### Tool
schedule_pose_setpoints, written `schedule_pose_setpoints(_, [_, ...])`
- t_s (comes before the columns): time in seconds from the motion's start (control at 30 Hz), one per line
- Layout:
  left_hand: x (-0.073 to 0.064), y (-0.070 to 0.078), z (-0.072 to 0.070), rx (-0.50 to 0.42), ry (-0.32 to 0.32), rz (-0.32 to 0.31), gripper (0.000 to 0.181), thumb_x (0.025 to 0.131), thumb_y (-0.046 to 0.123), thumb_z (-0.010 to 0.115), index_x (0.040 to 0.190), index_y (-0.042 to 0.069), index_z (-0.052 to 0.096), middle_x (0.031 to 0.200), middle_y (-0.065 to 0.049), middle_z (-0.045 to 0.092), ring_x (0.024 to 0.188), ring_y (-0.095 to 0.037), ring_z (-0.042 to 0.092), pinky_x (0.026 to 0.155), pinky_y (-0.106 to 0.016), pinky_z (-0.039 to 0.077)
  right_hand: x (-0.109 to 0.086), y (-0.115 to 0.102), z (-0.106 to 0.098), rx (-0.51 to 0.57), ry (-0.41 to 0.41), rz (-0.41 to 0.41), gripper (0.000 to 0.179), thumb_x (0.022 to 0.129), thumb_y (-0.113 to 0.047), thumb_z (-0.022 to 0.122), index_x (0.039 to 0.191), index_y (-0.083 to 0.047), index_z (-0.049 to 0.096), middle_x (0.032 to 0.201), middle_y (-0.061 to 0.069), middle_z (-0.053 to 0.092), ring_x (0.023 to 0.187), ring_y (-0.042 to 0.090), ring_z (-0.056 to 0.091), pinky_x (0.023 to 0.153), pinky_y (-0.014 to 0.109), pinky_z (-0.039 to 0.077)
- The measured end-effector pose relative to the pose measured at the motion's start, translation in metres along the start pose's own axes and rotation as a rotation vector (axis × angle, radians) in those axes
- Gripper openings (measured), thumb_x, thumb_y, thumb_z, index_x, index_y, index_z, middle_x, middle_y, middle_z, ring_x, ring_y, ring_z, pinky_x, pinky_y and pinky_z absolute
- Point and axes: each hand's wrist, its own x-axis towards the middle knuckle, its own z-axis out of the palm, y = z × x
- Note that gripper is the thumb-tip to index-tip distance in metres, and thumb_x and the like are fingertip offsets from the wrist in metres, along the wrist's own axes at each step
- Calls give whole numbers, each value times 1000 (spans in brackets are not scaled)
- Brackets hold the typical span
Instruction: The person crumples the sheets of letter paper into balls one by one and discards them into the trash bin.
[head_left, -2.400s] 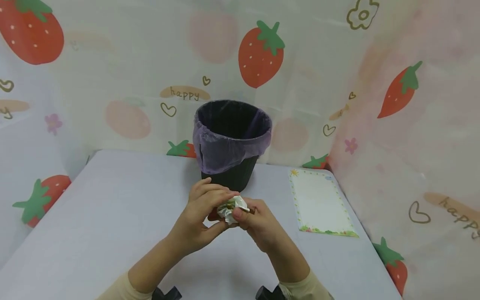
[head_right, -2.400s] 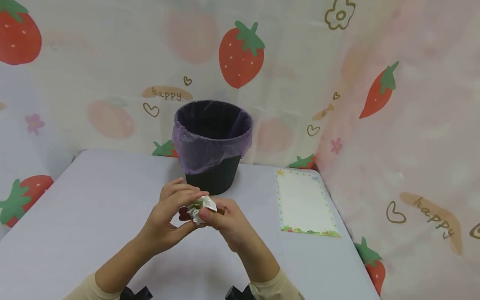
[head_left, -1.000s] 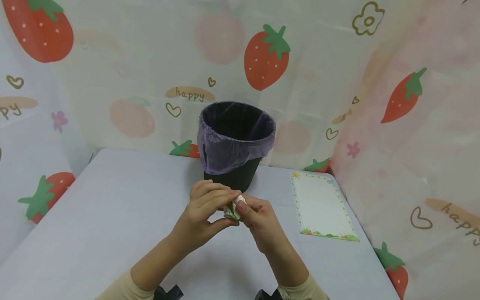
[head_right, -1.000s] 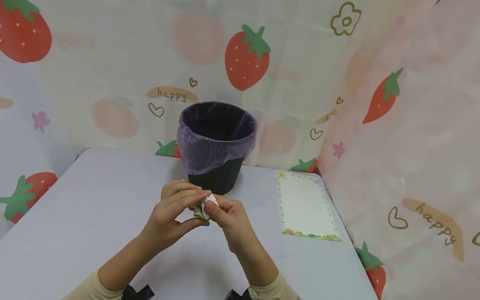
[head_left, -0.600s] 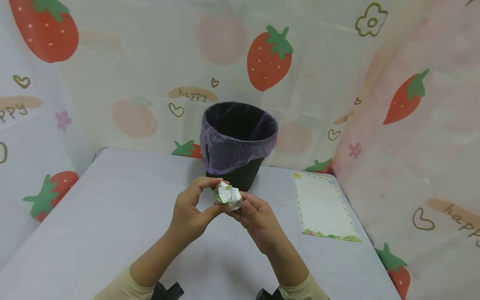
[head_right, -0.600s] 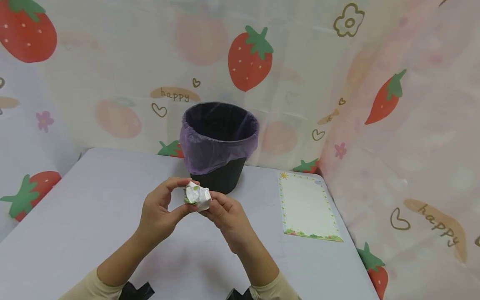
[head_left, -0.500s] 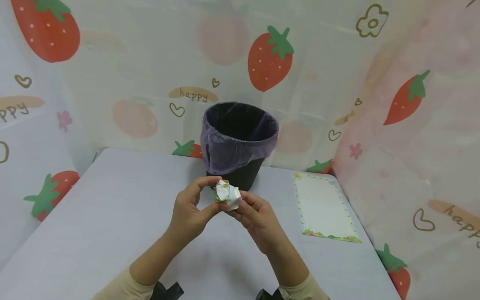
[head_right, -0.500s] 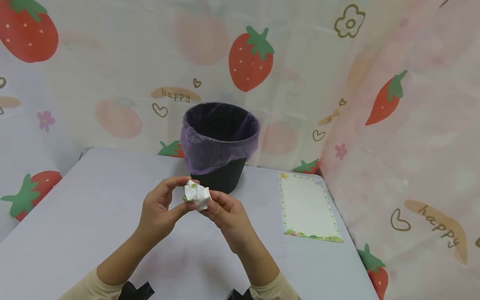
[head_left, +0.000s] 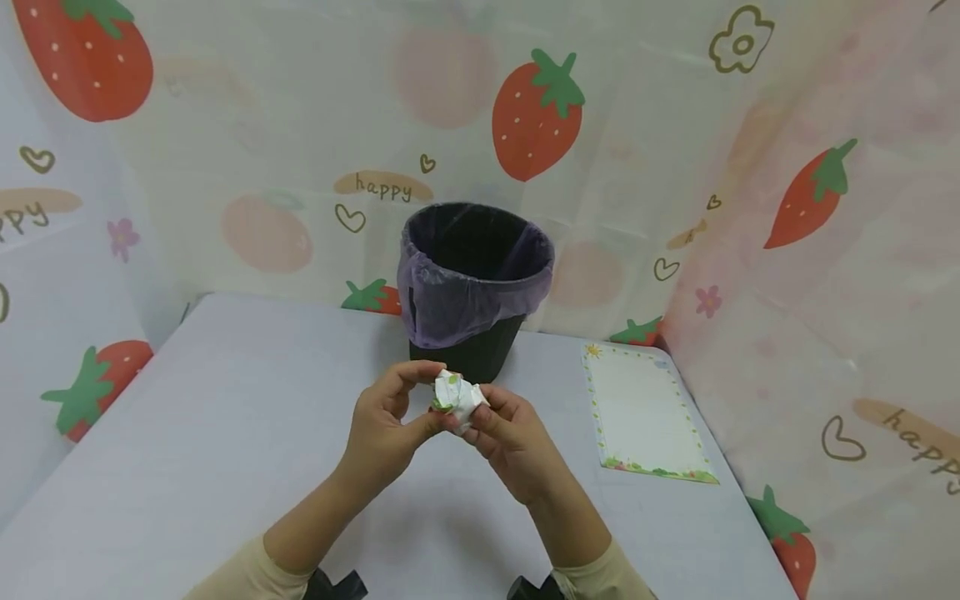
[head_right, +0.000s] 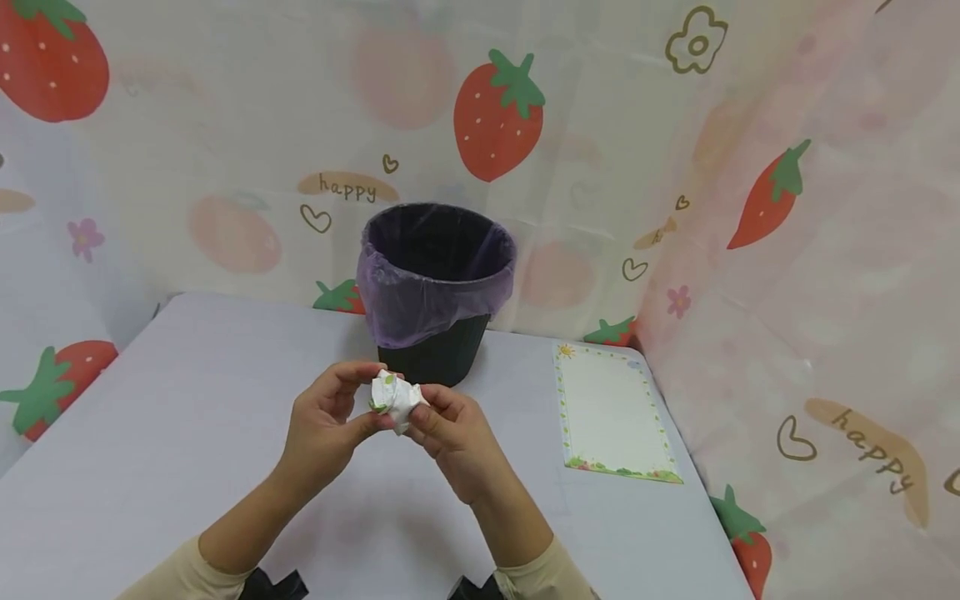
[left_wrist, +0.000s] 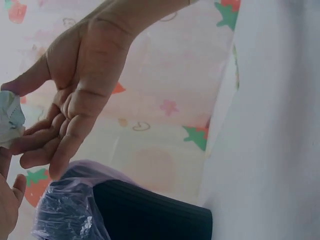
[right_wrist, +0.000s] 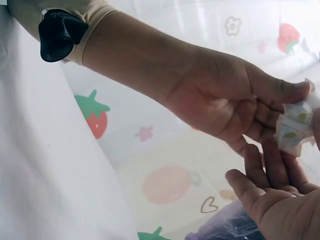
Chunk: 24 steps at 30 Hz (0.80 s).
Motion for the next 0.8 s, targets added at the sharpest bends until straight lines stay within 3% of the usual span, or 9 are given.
schedule_pose_setpoints(0.1, [-2,-2,0,-17,-16,-37,51,83,-3,81,129,2,59,126,-7,65,117,-17,61,104,-25,51,0,3,0,8,11,20,44,88,-43,79,114,-10,65,112,-1,68,104,12,66,100,30,54])
schedule_pose_setpoints(0.33, [4,-5,-6,-19,-66,-74,55,83,-1,82,132,5,58,126,-6,65,119,-19,58,108,-27,48,4,7,-1,-3,30,18,63,86,-44,79,131,-5,60,124,5,64,113,17,65,106,35,52])
schedule_pose_setpoints(0.53, [8,-3,-7,-18,-121,-92,58,85,3,81,137,11,56,132,-6,68,127,-20,55,115,-28,41,2,2,0,-54,114,-39,48,85,-38,82,124,-13,67,117,1,67,108,12,65,99,29,54])
schedule_pose_setpoints(0.8, [8,-3,-7,15,-175,-87,69,85,8,82,146,17,50,142,-1,63,130,-20,53,120,-33,36,1,-5,-3,-168,185,-97,40,88,-32,82,117,-9,68,105,0,70,97,11,66,92,26,57])
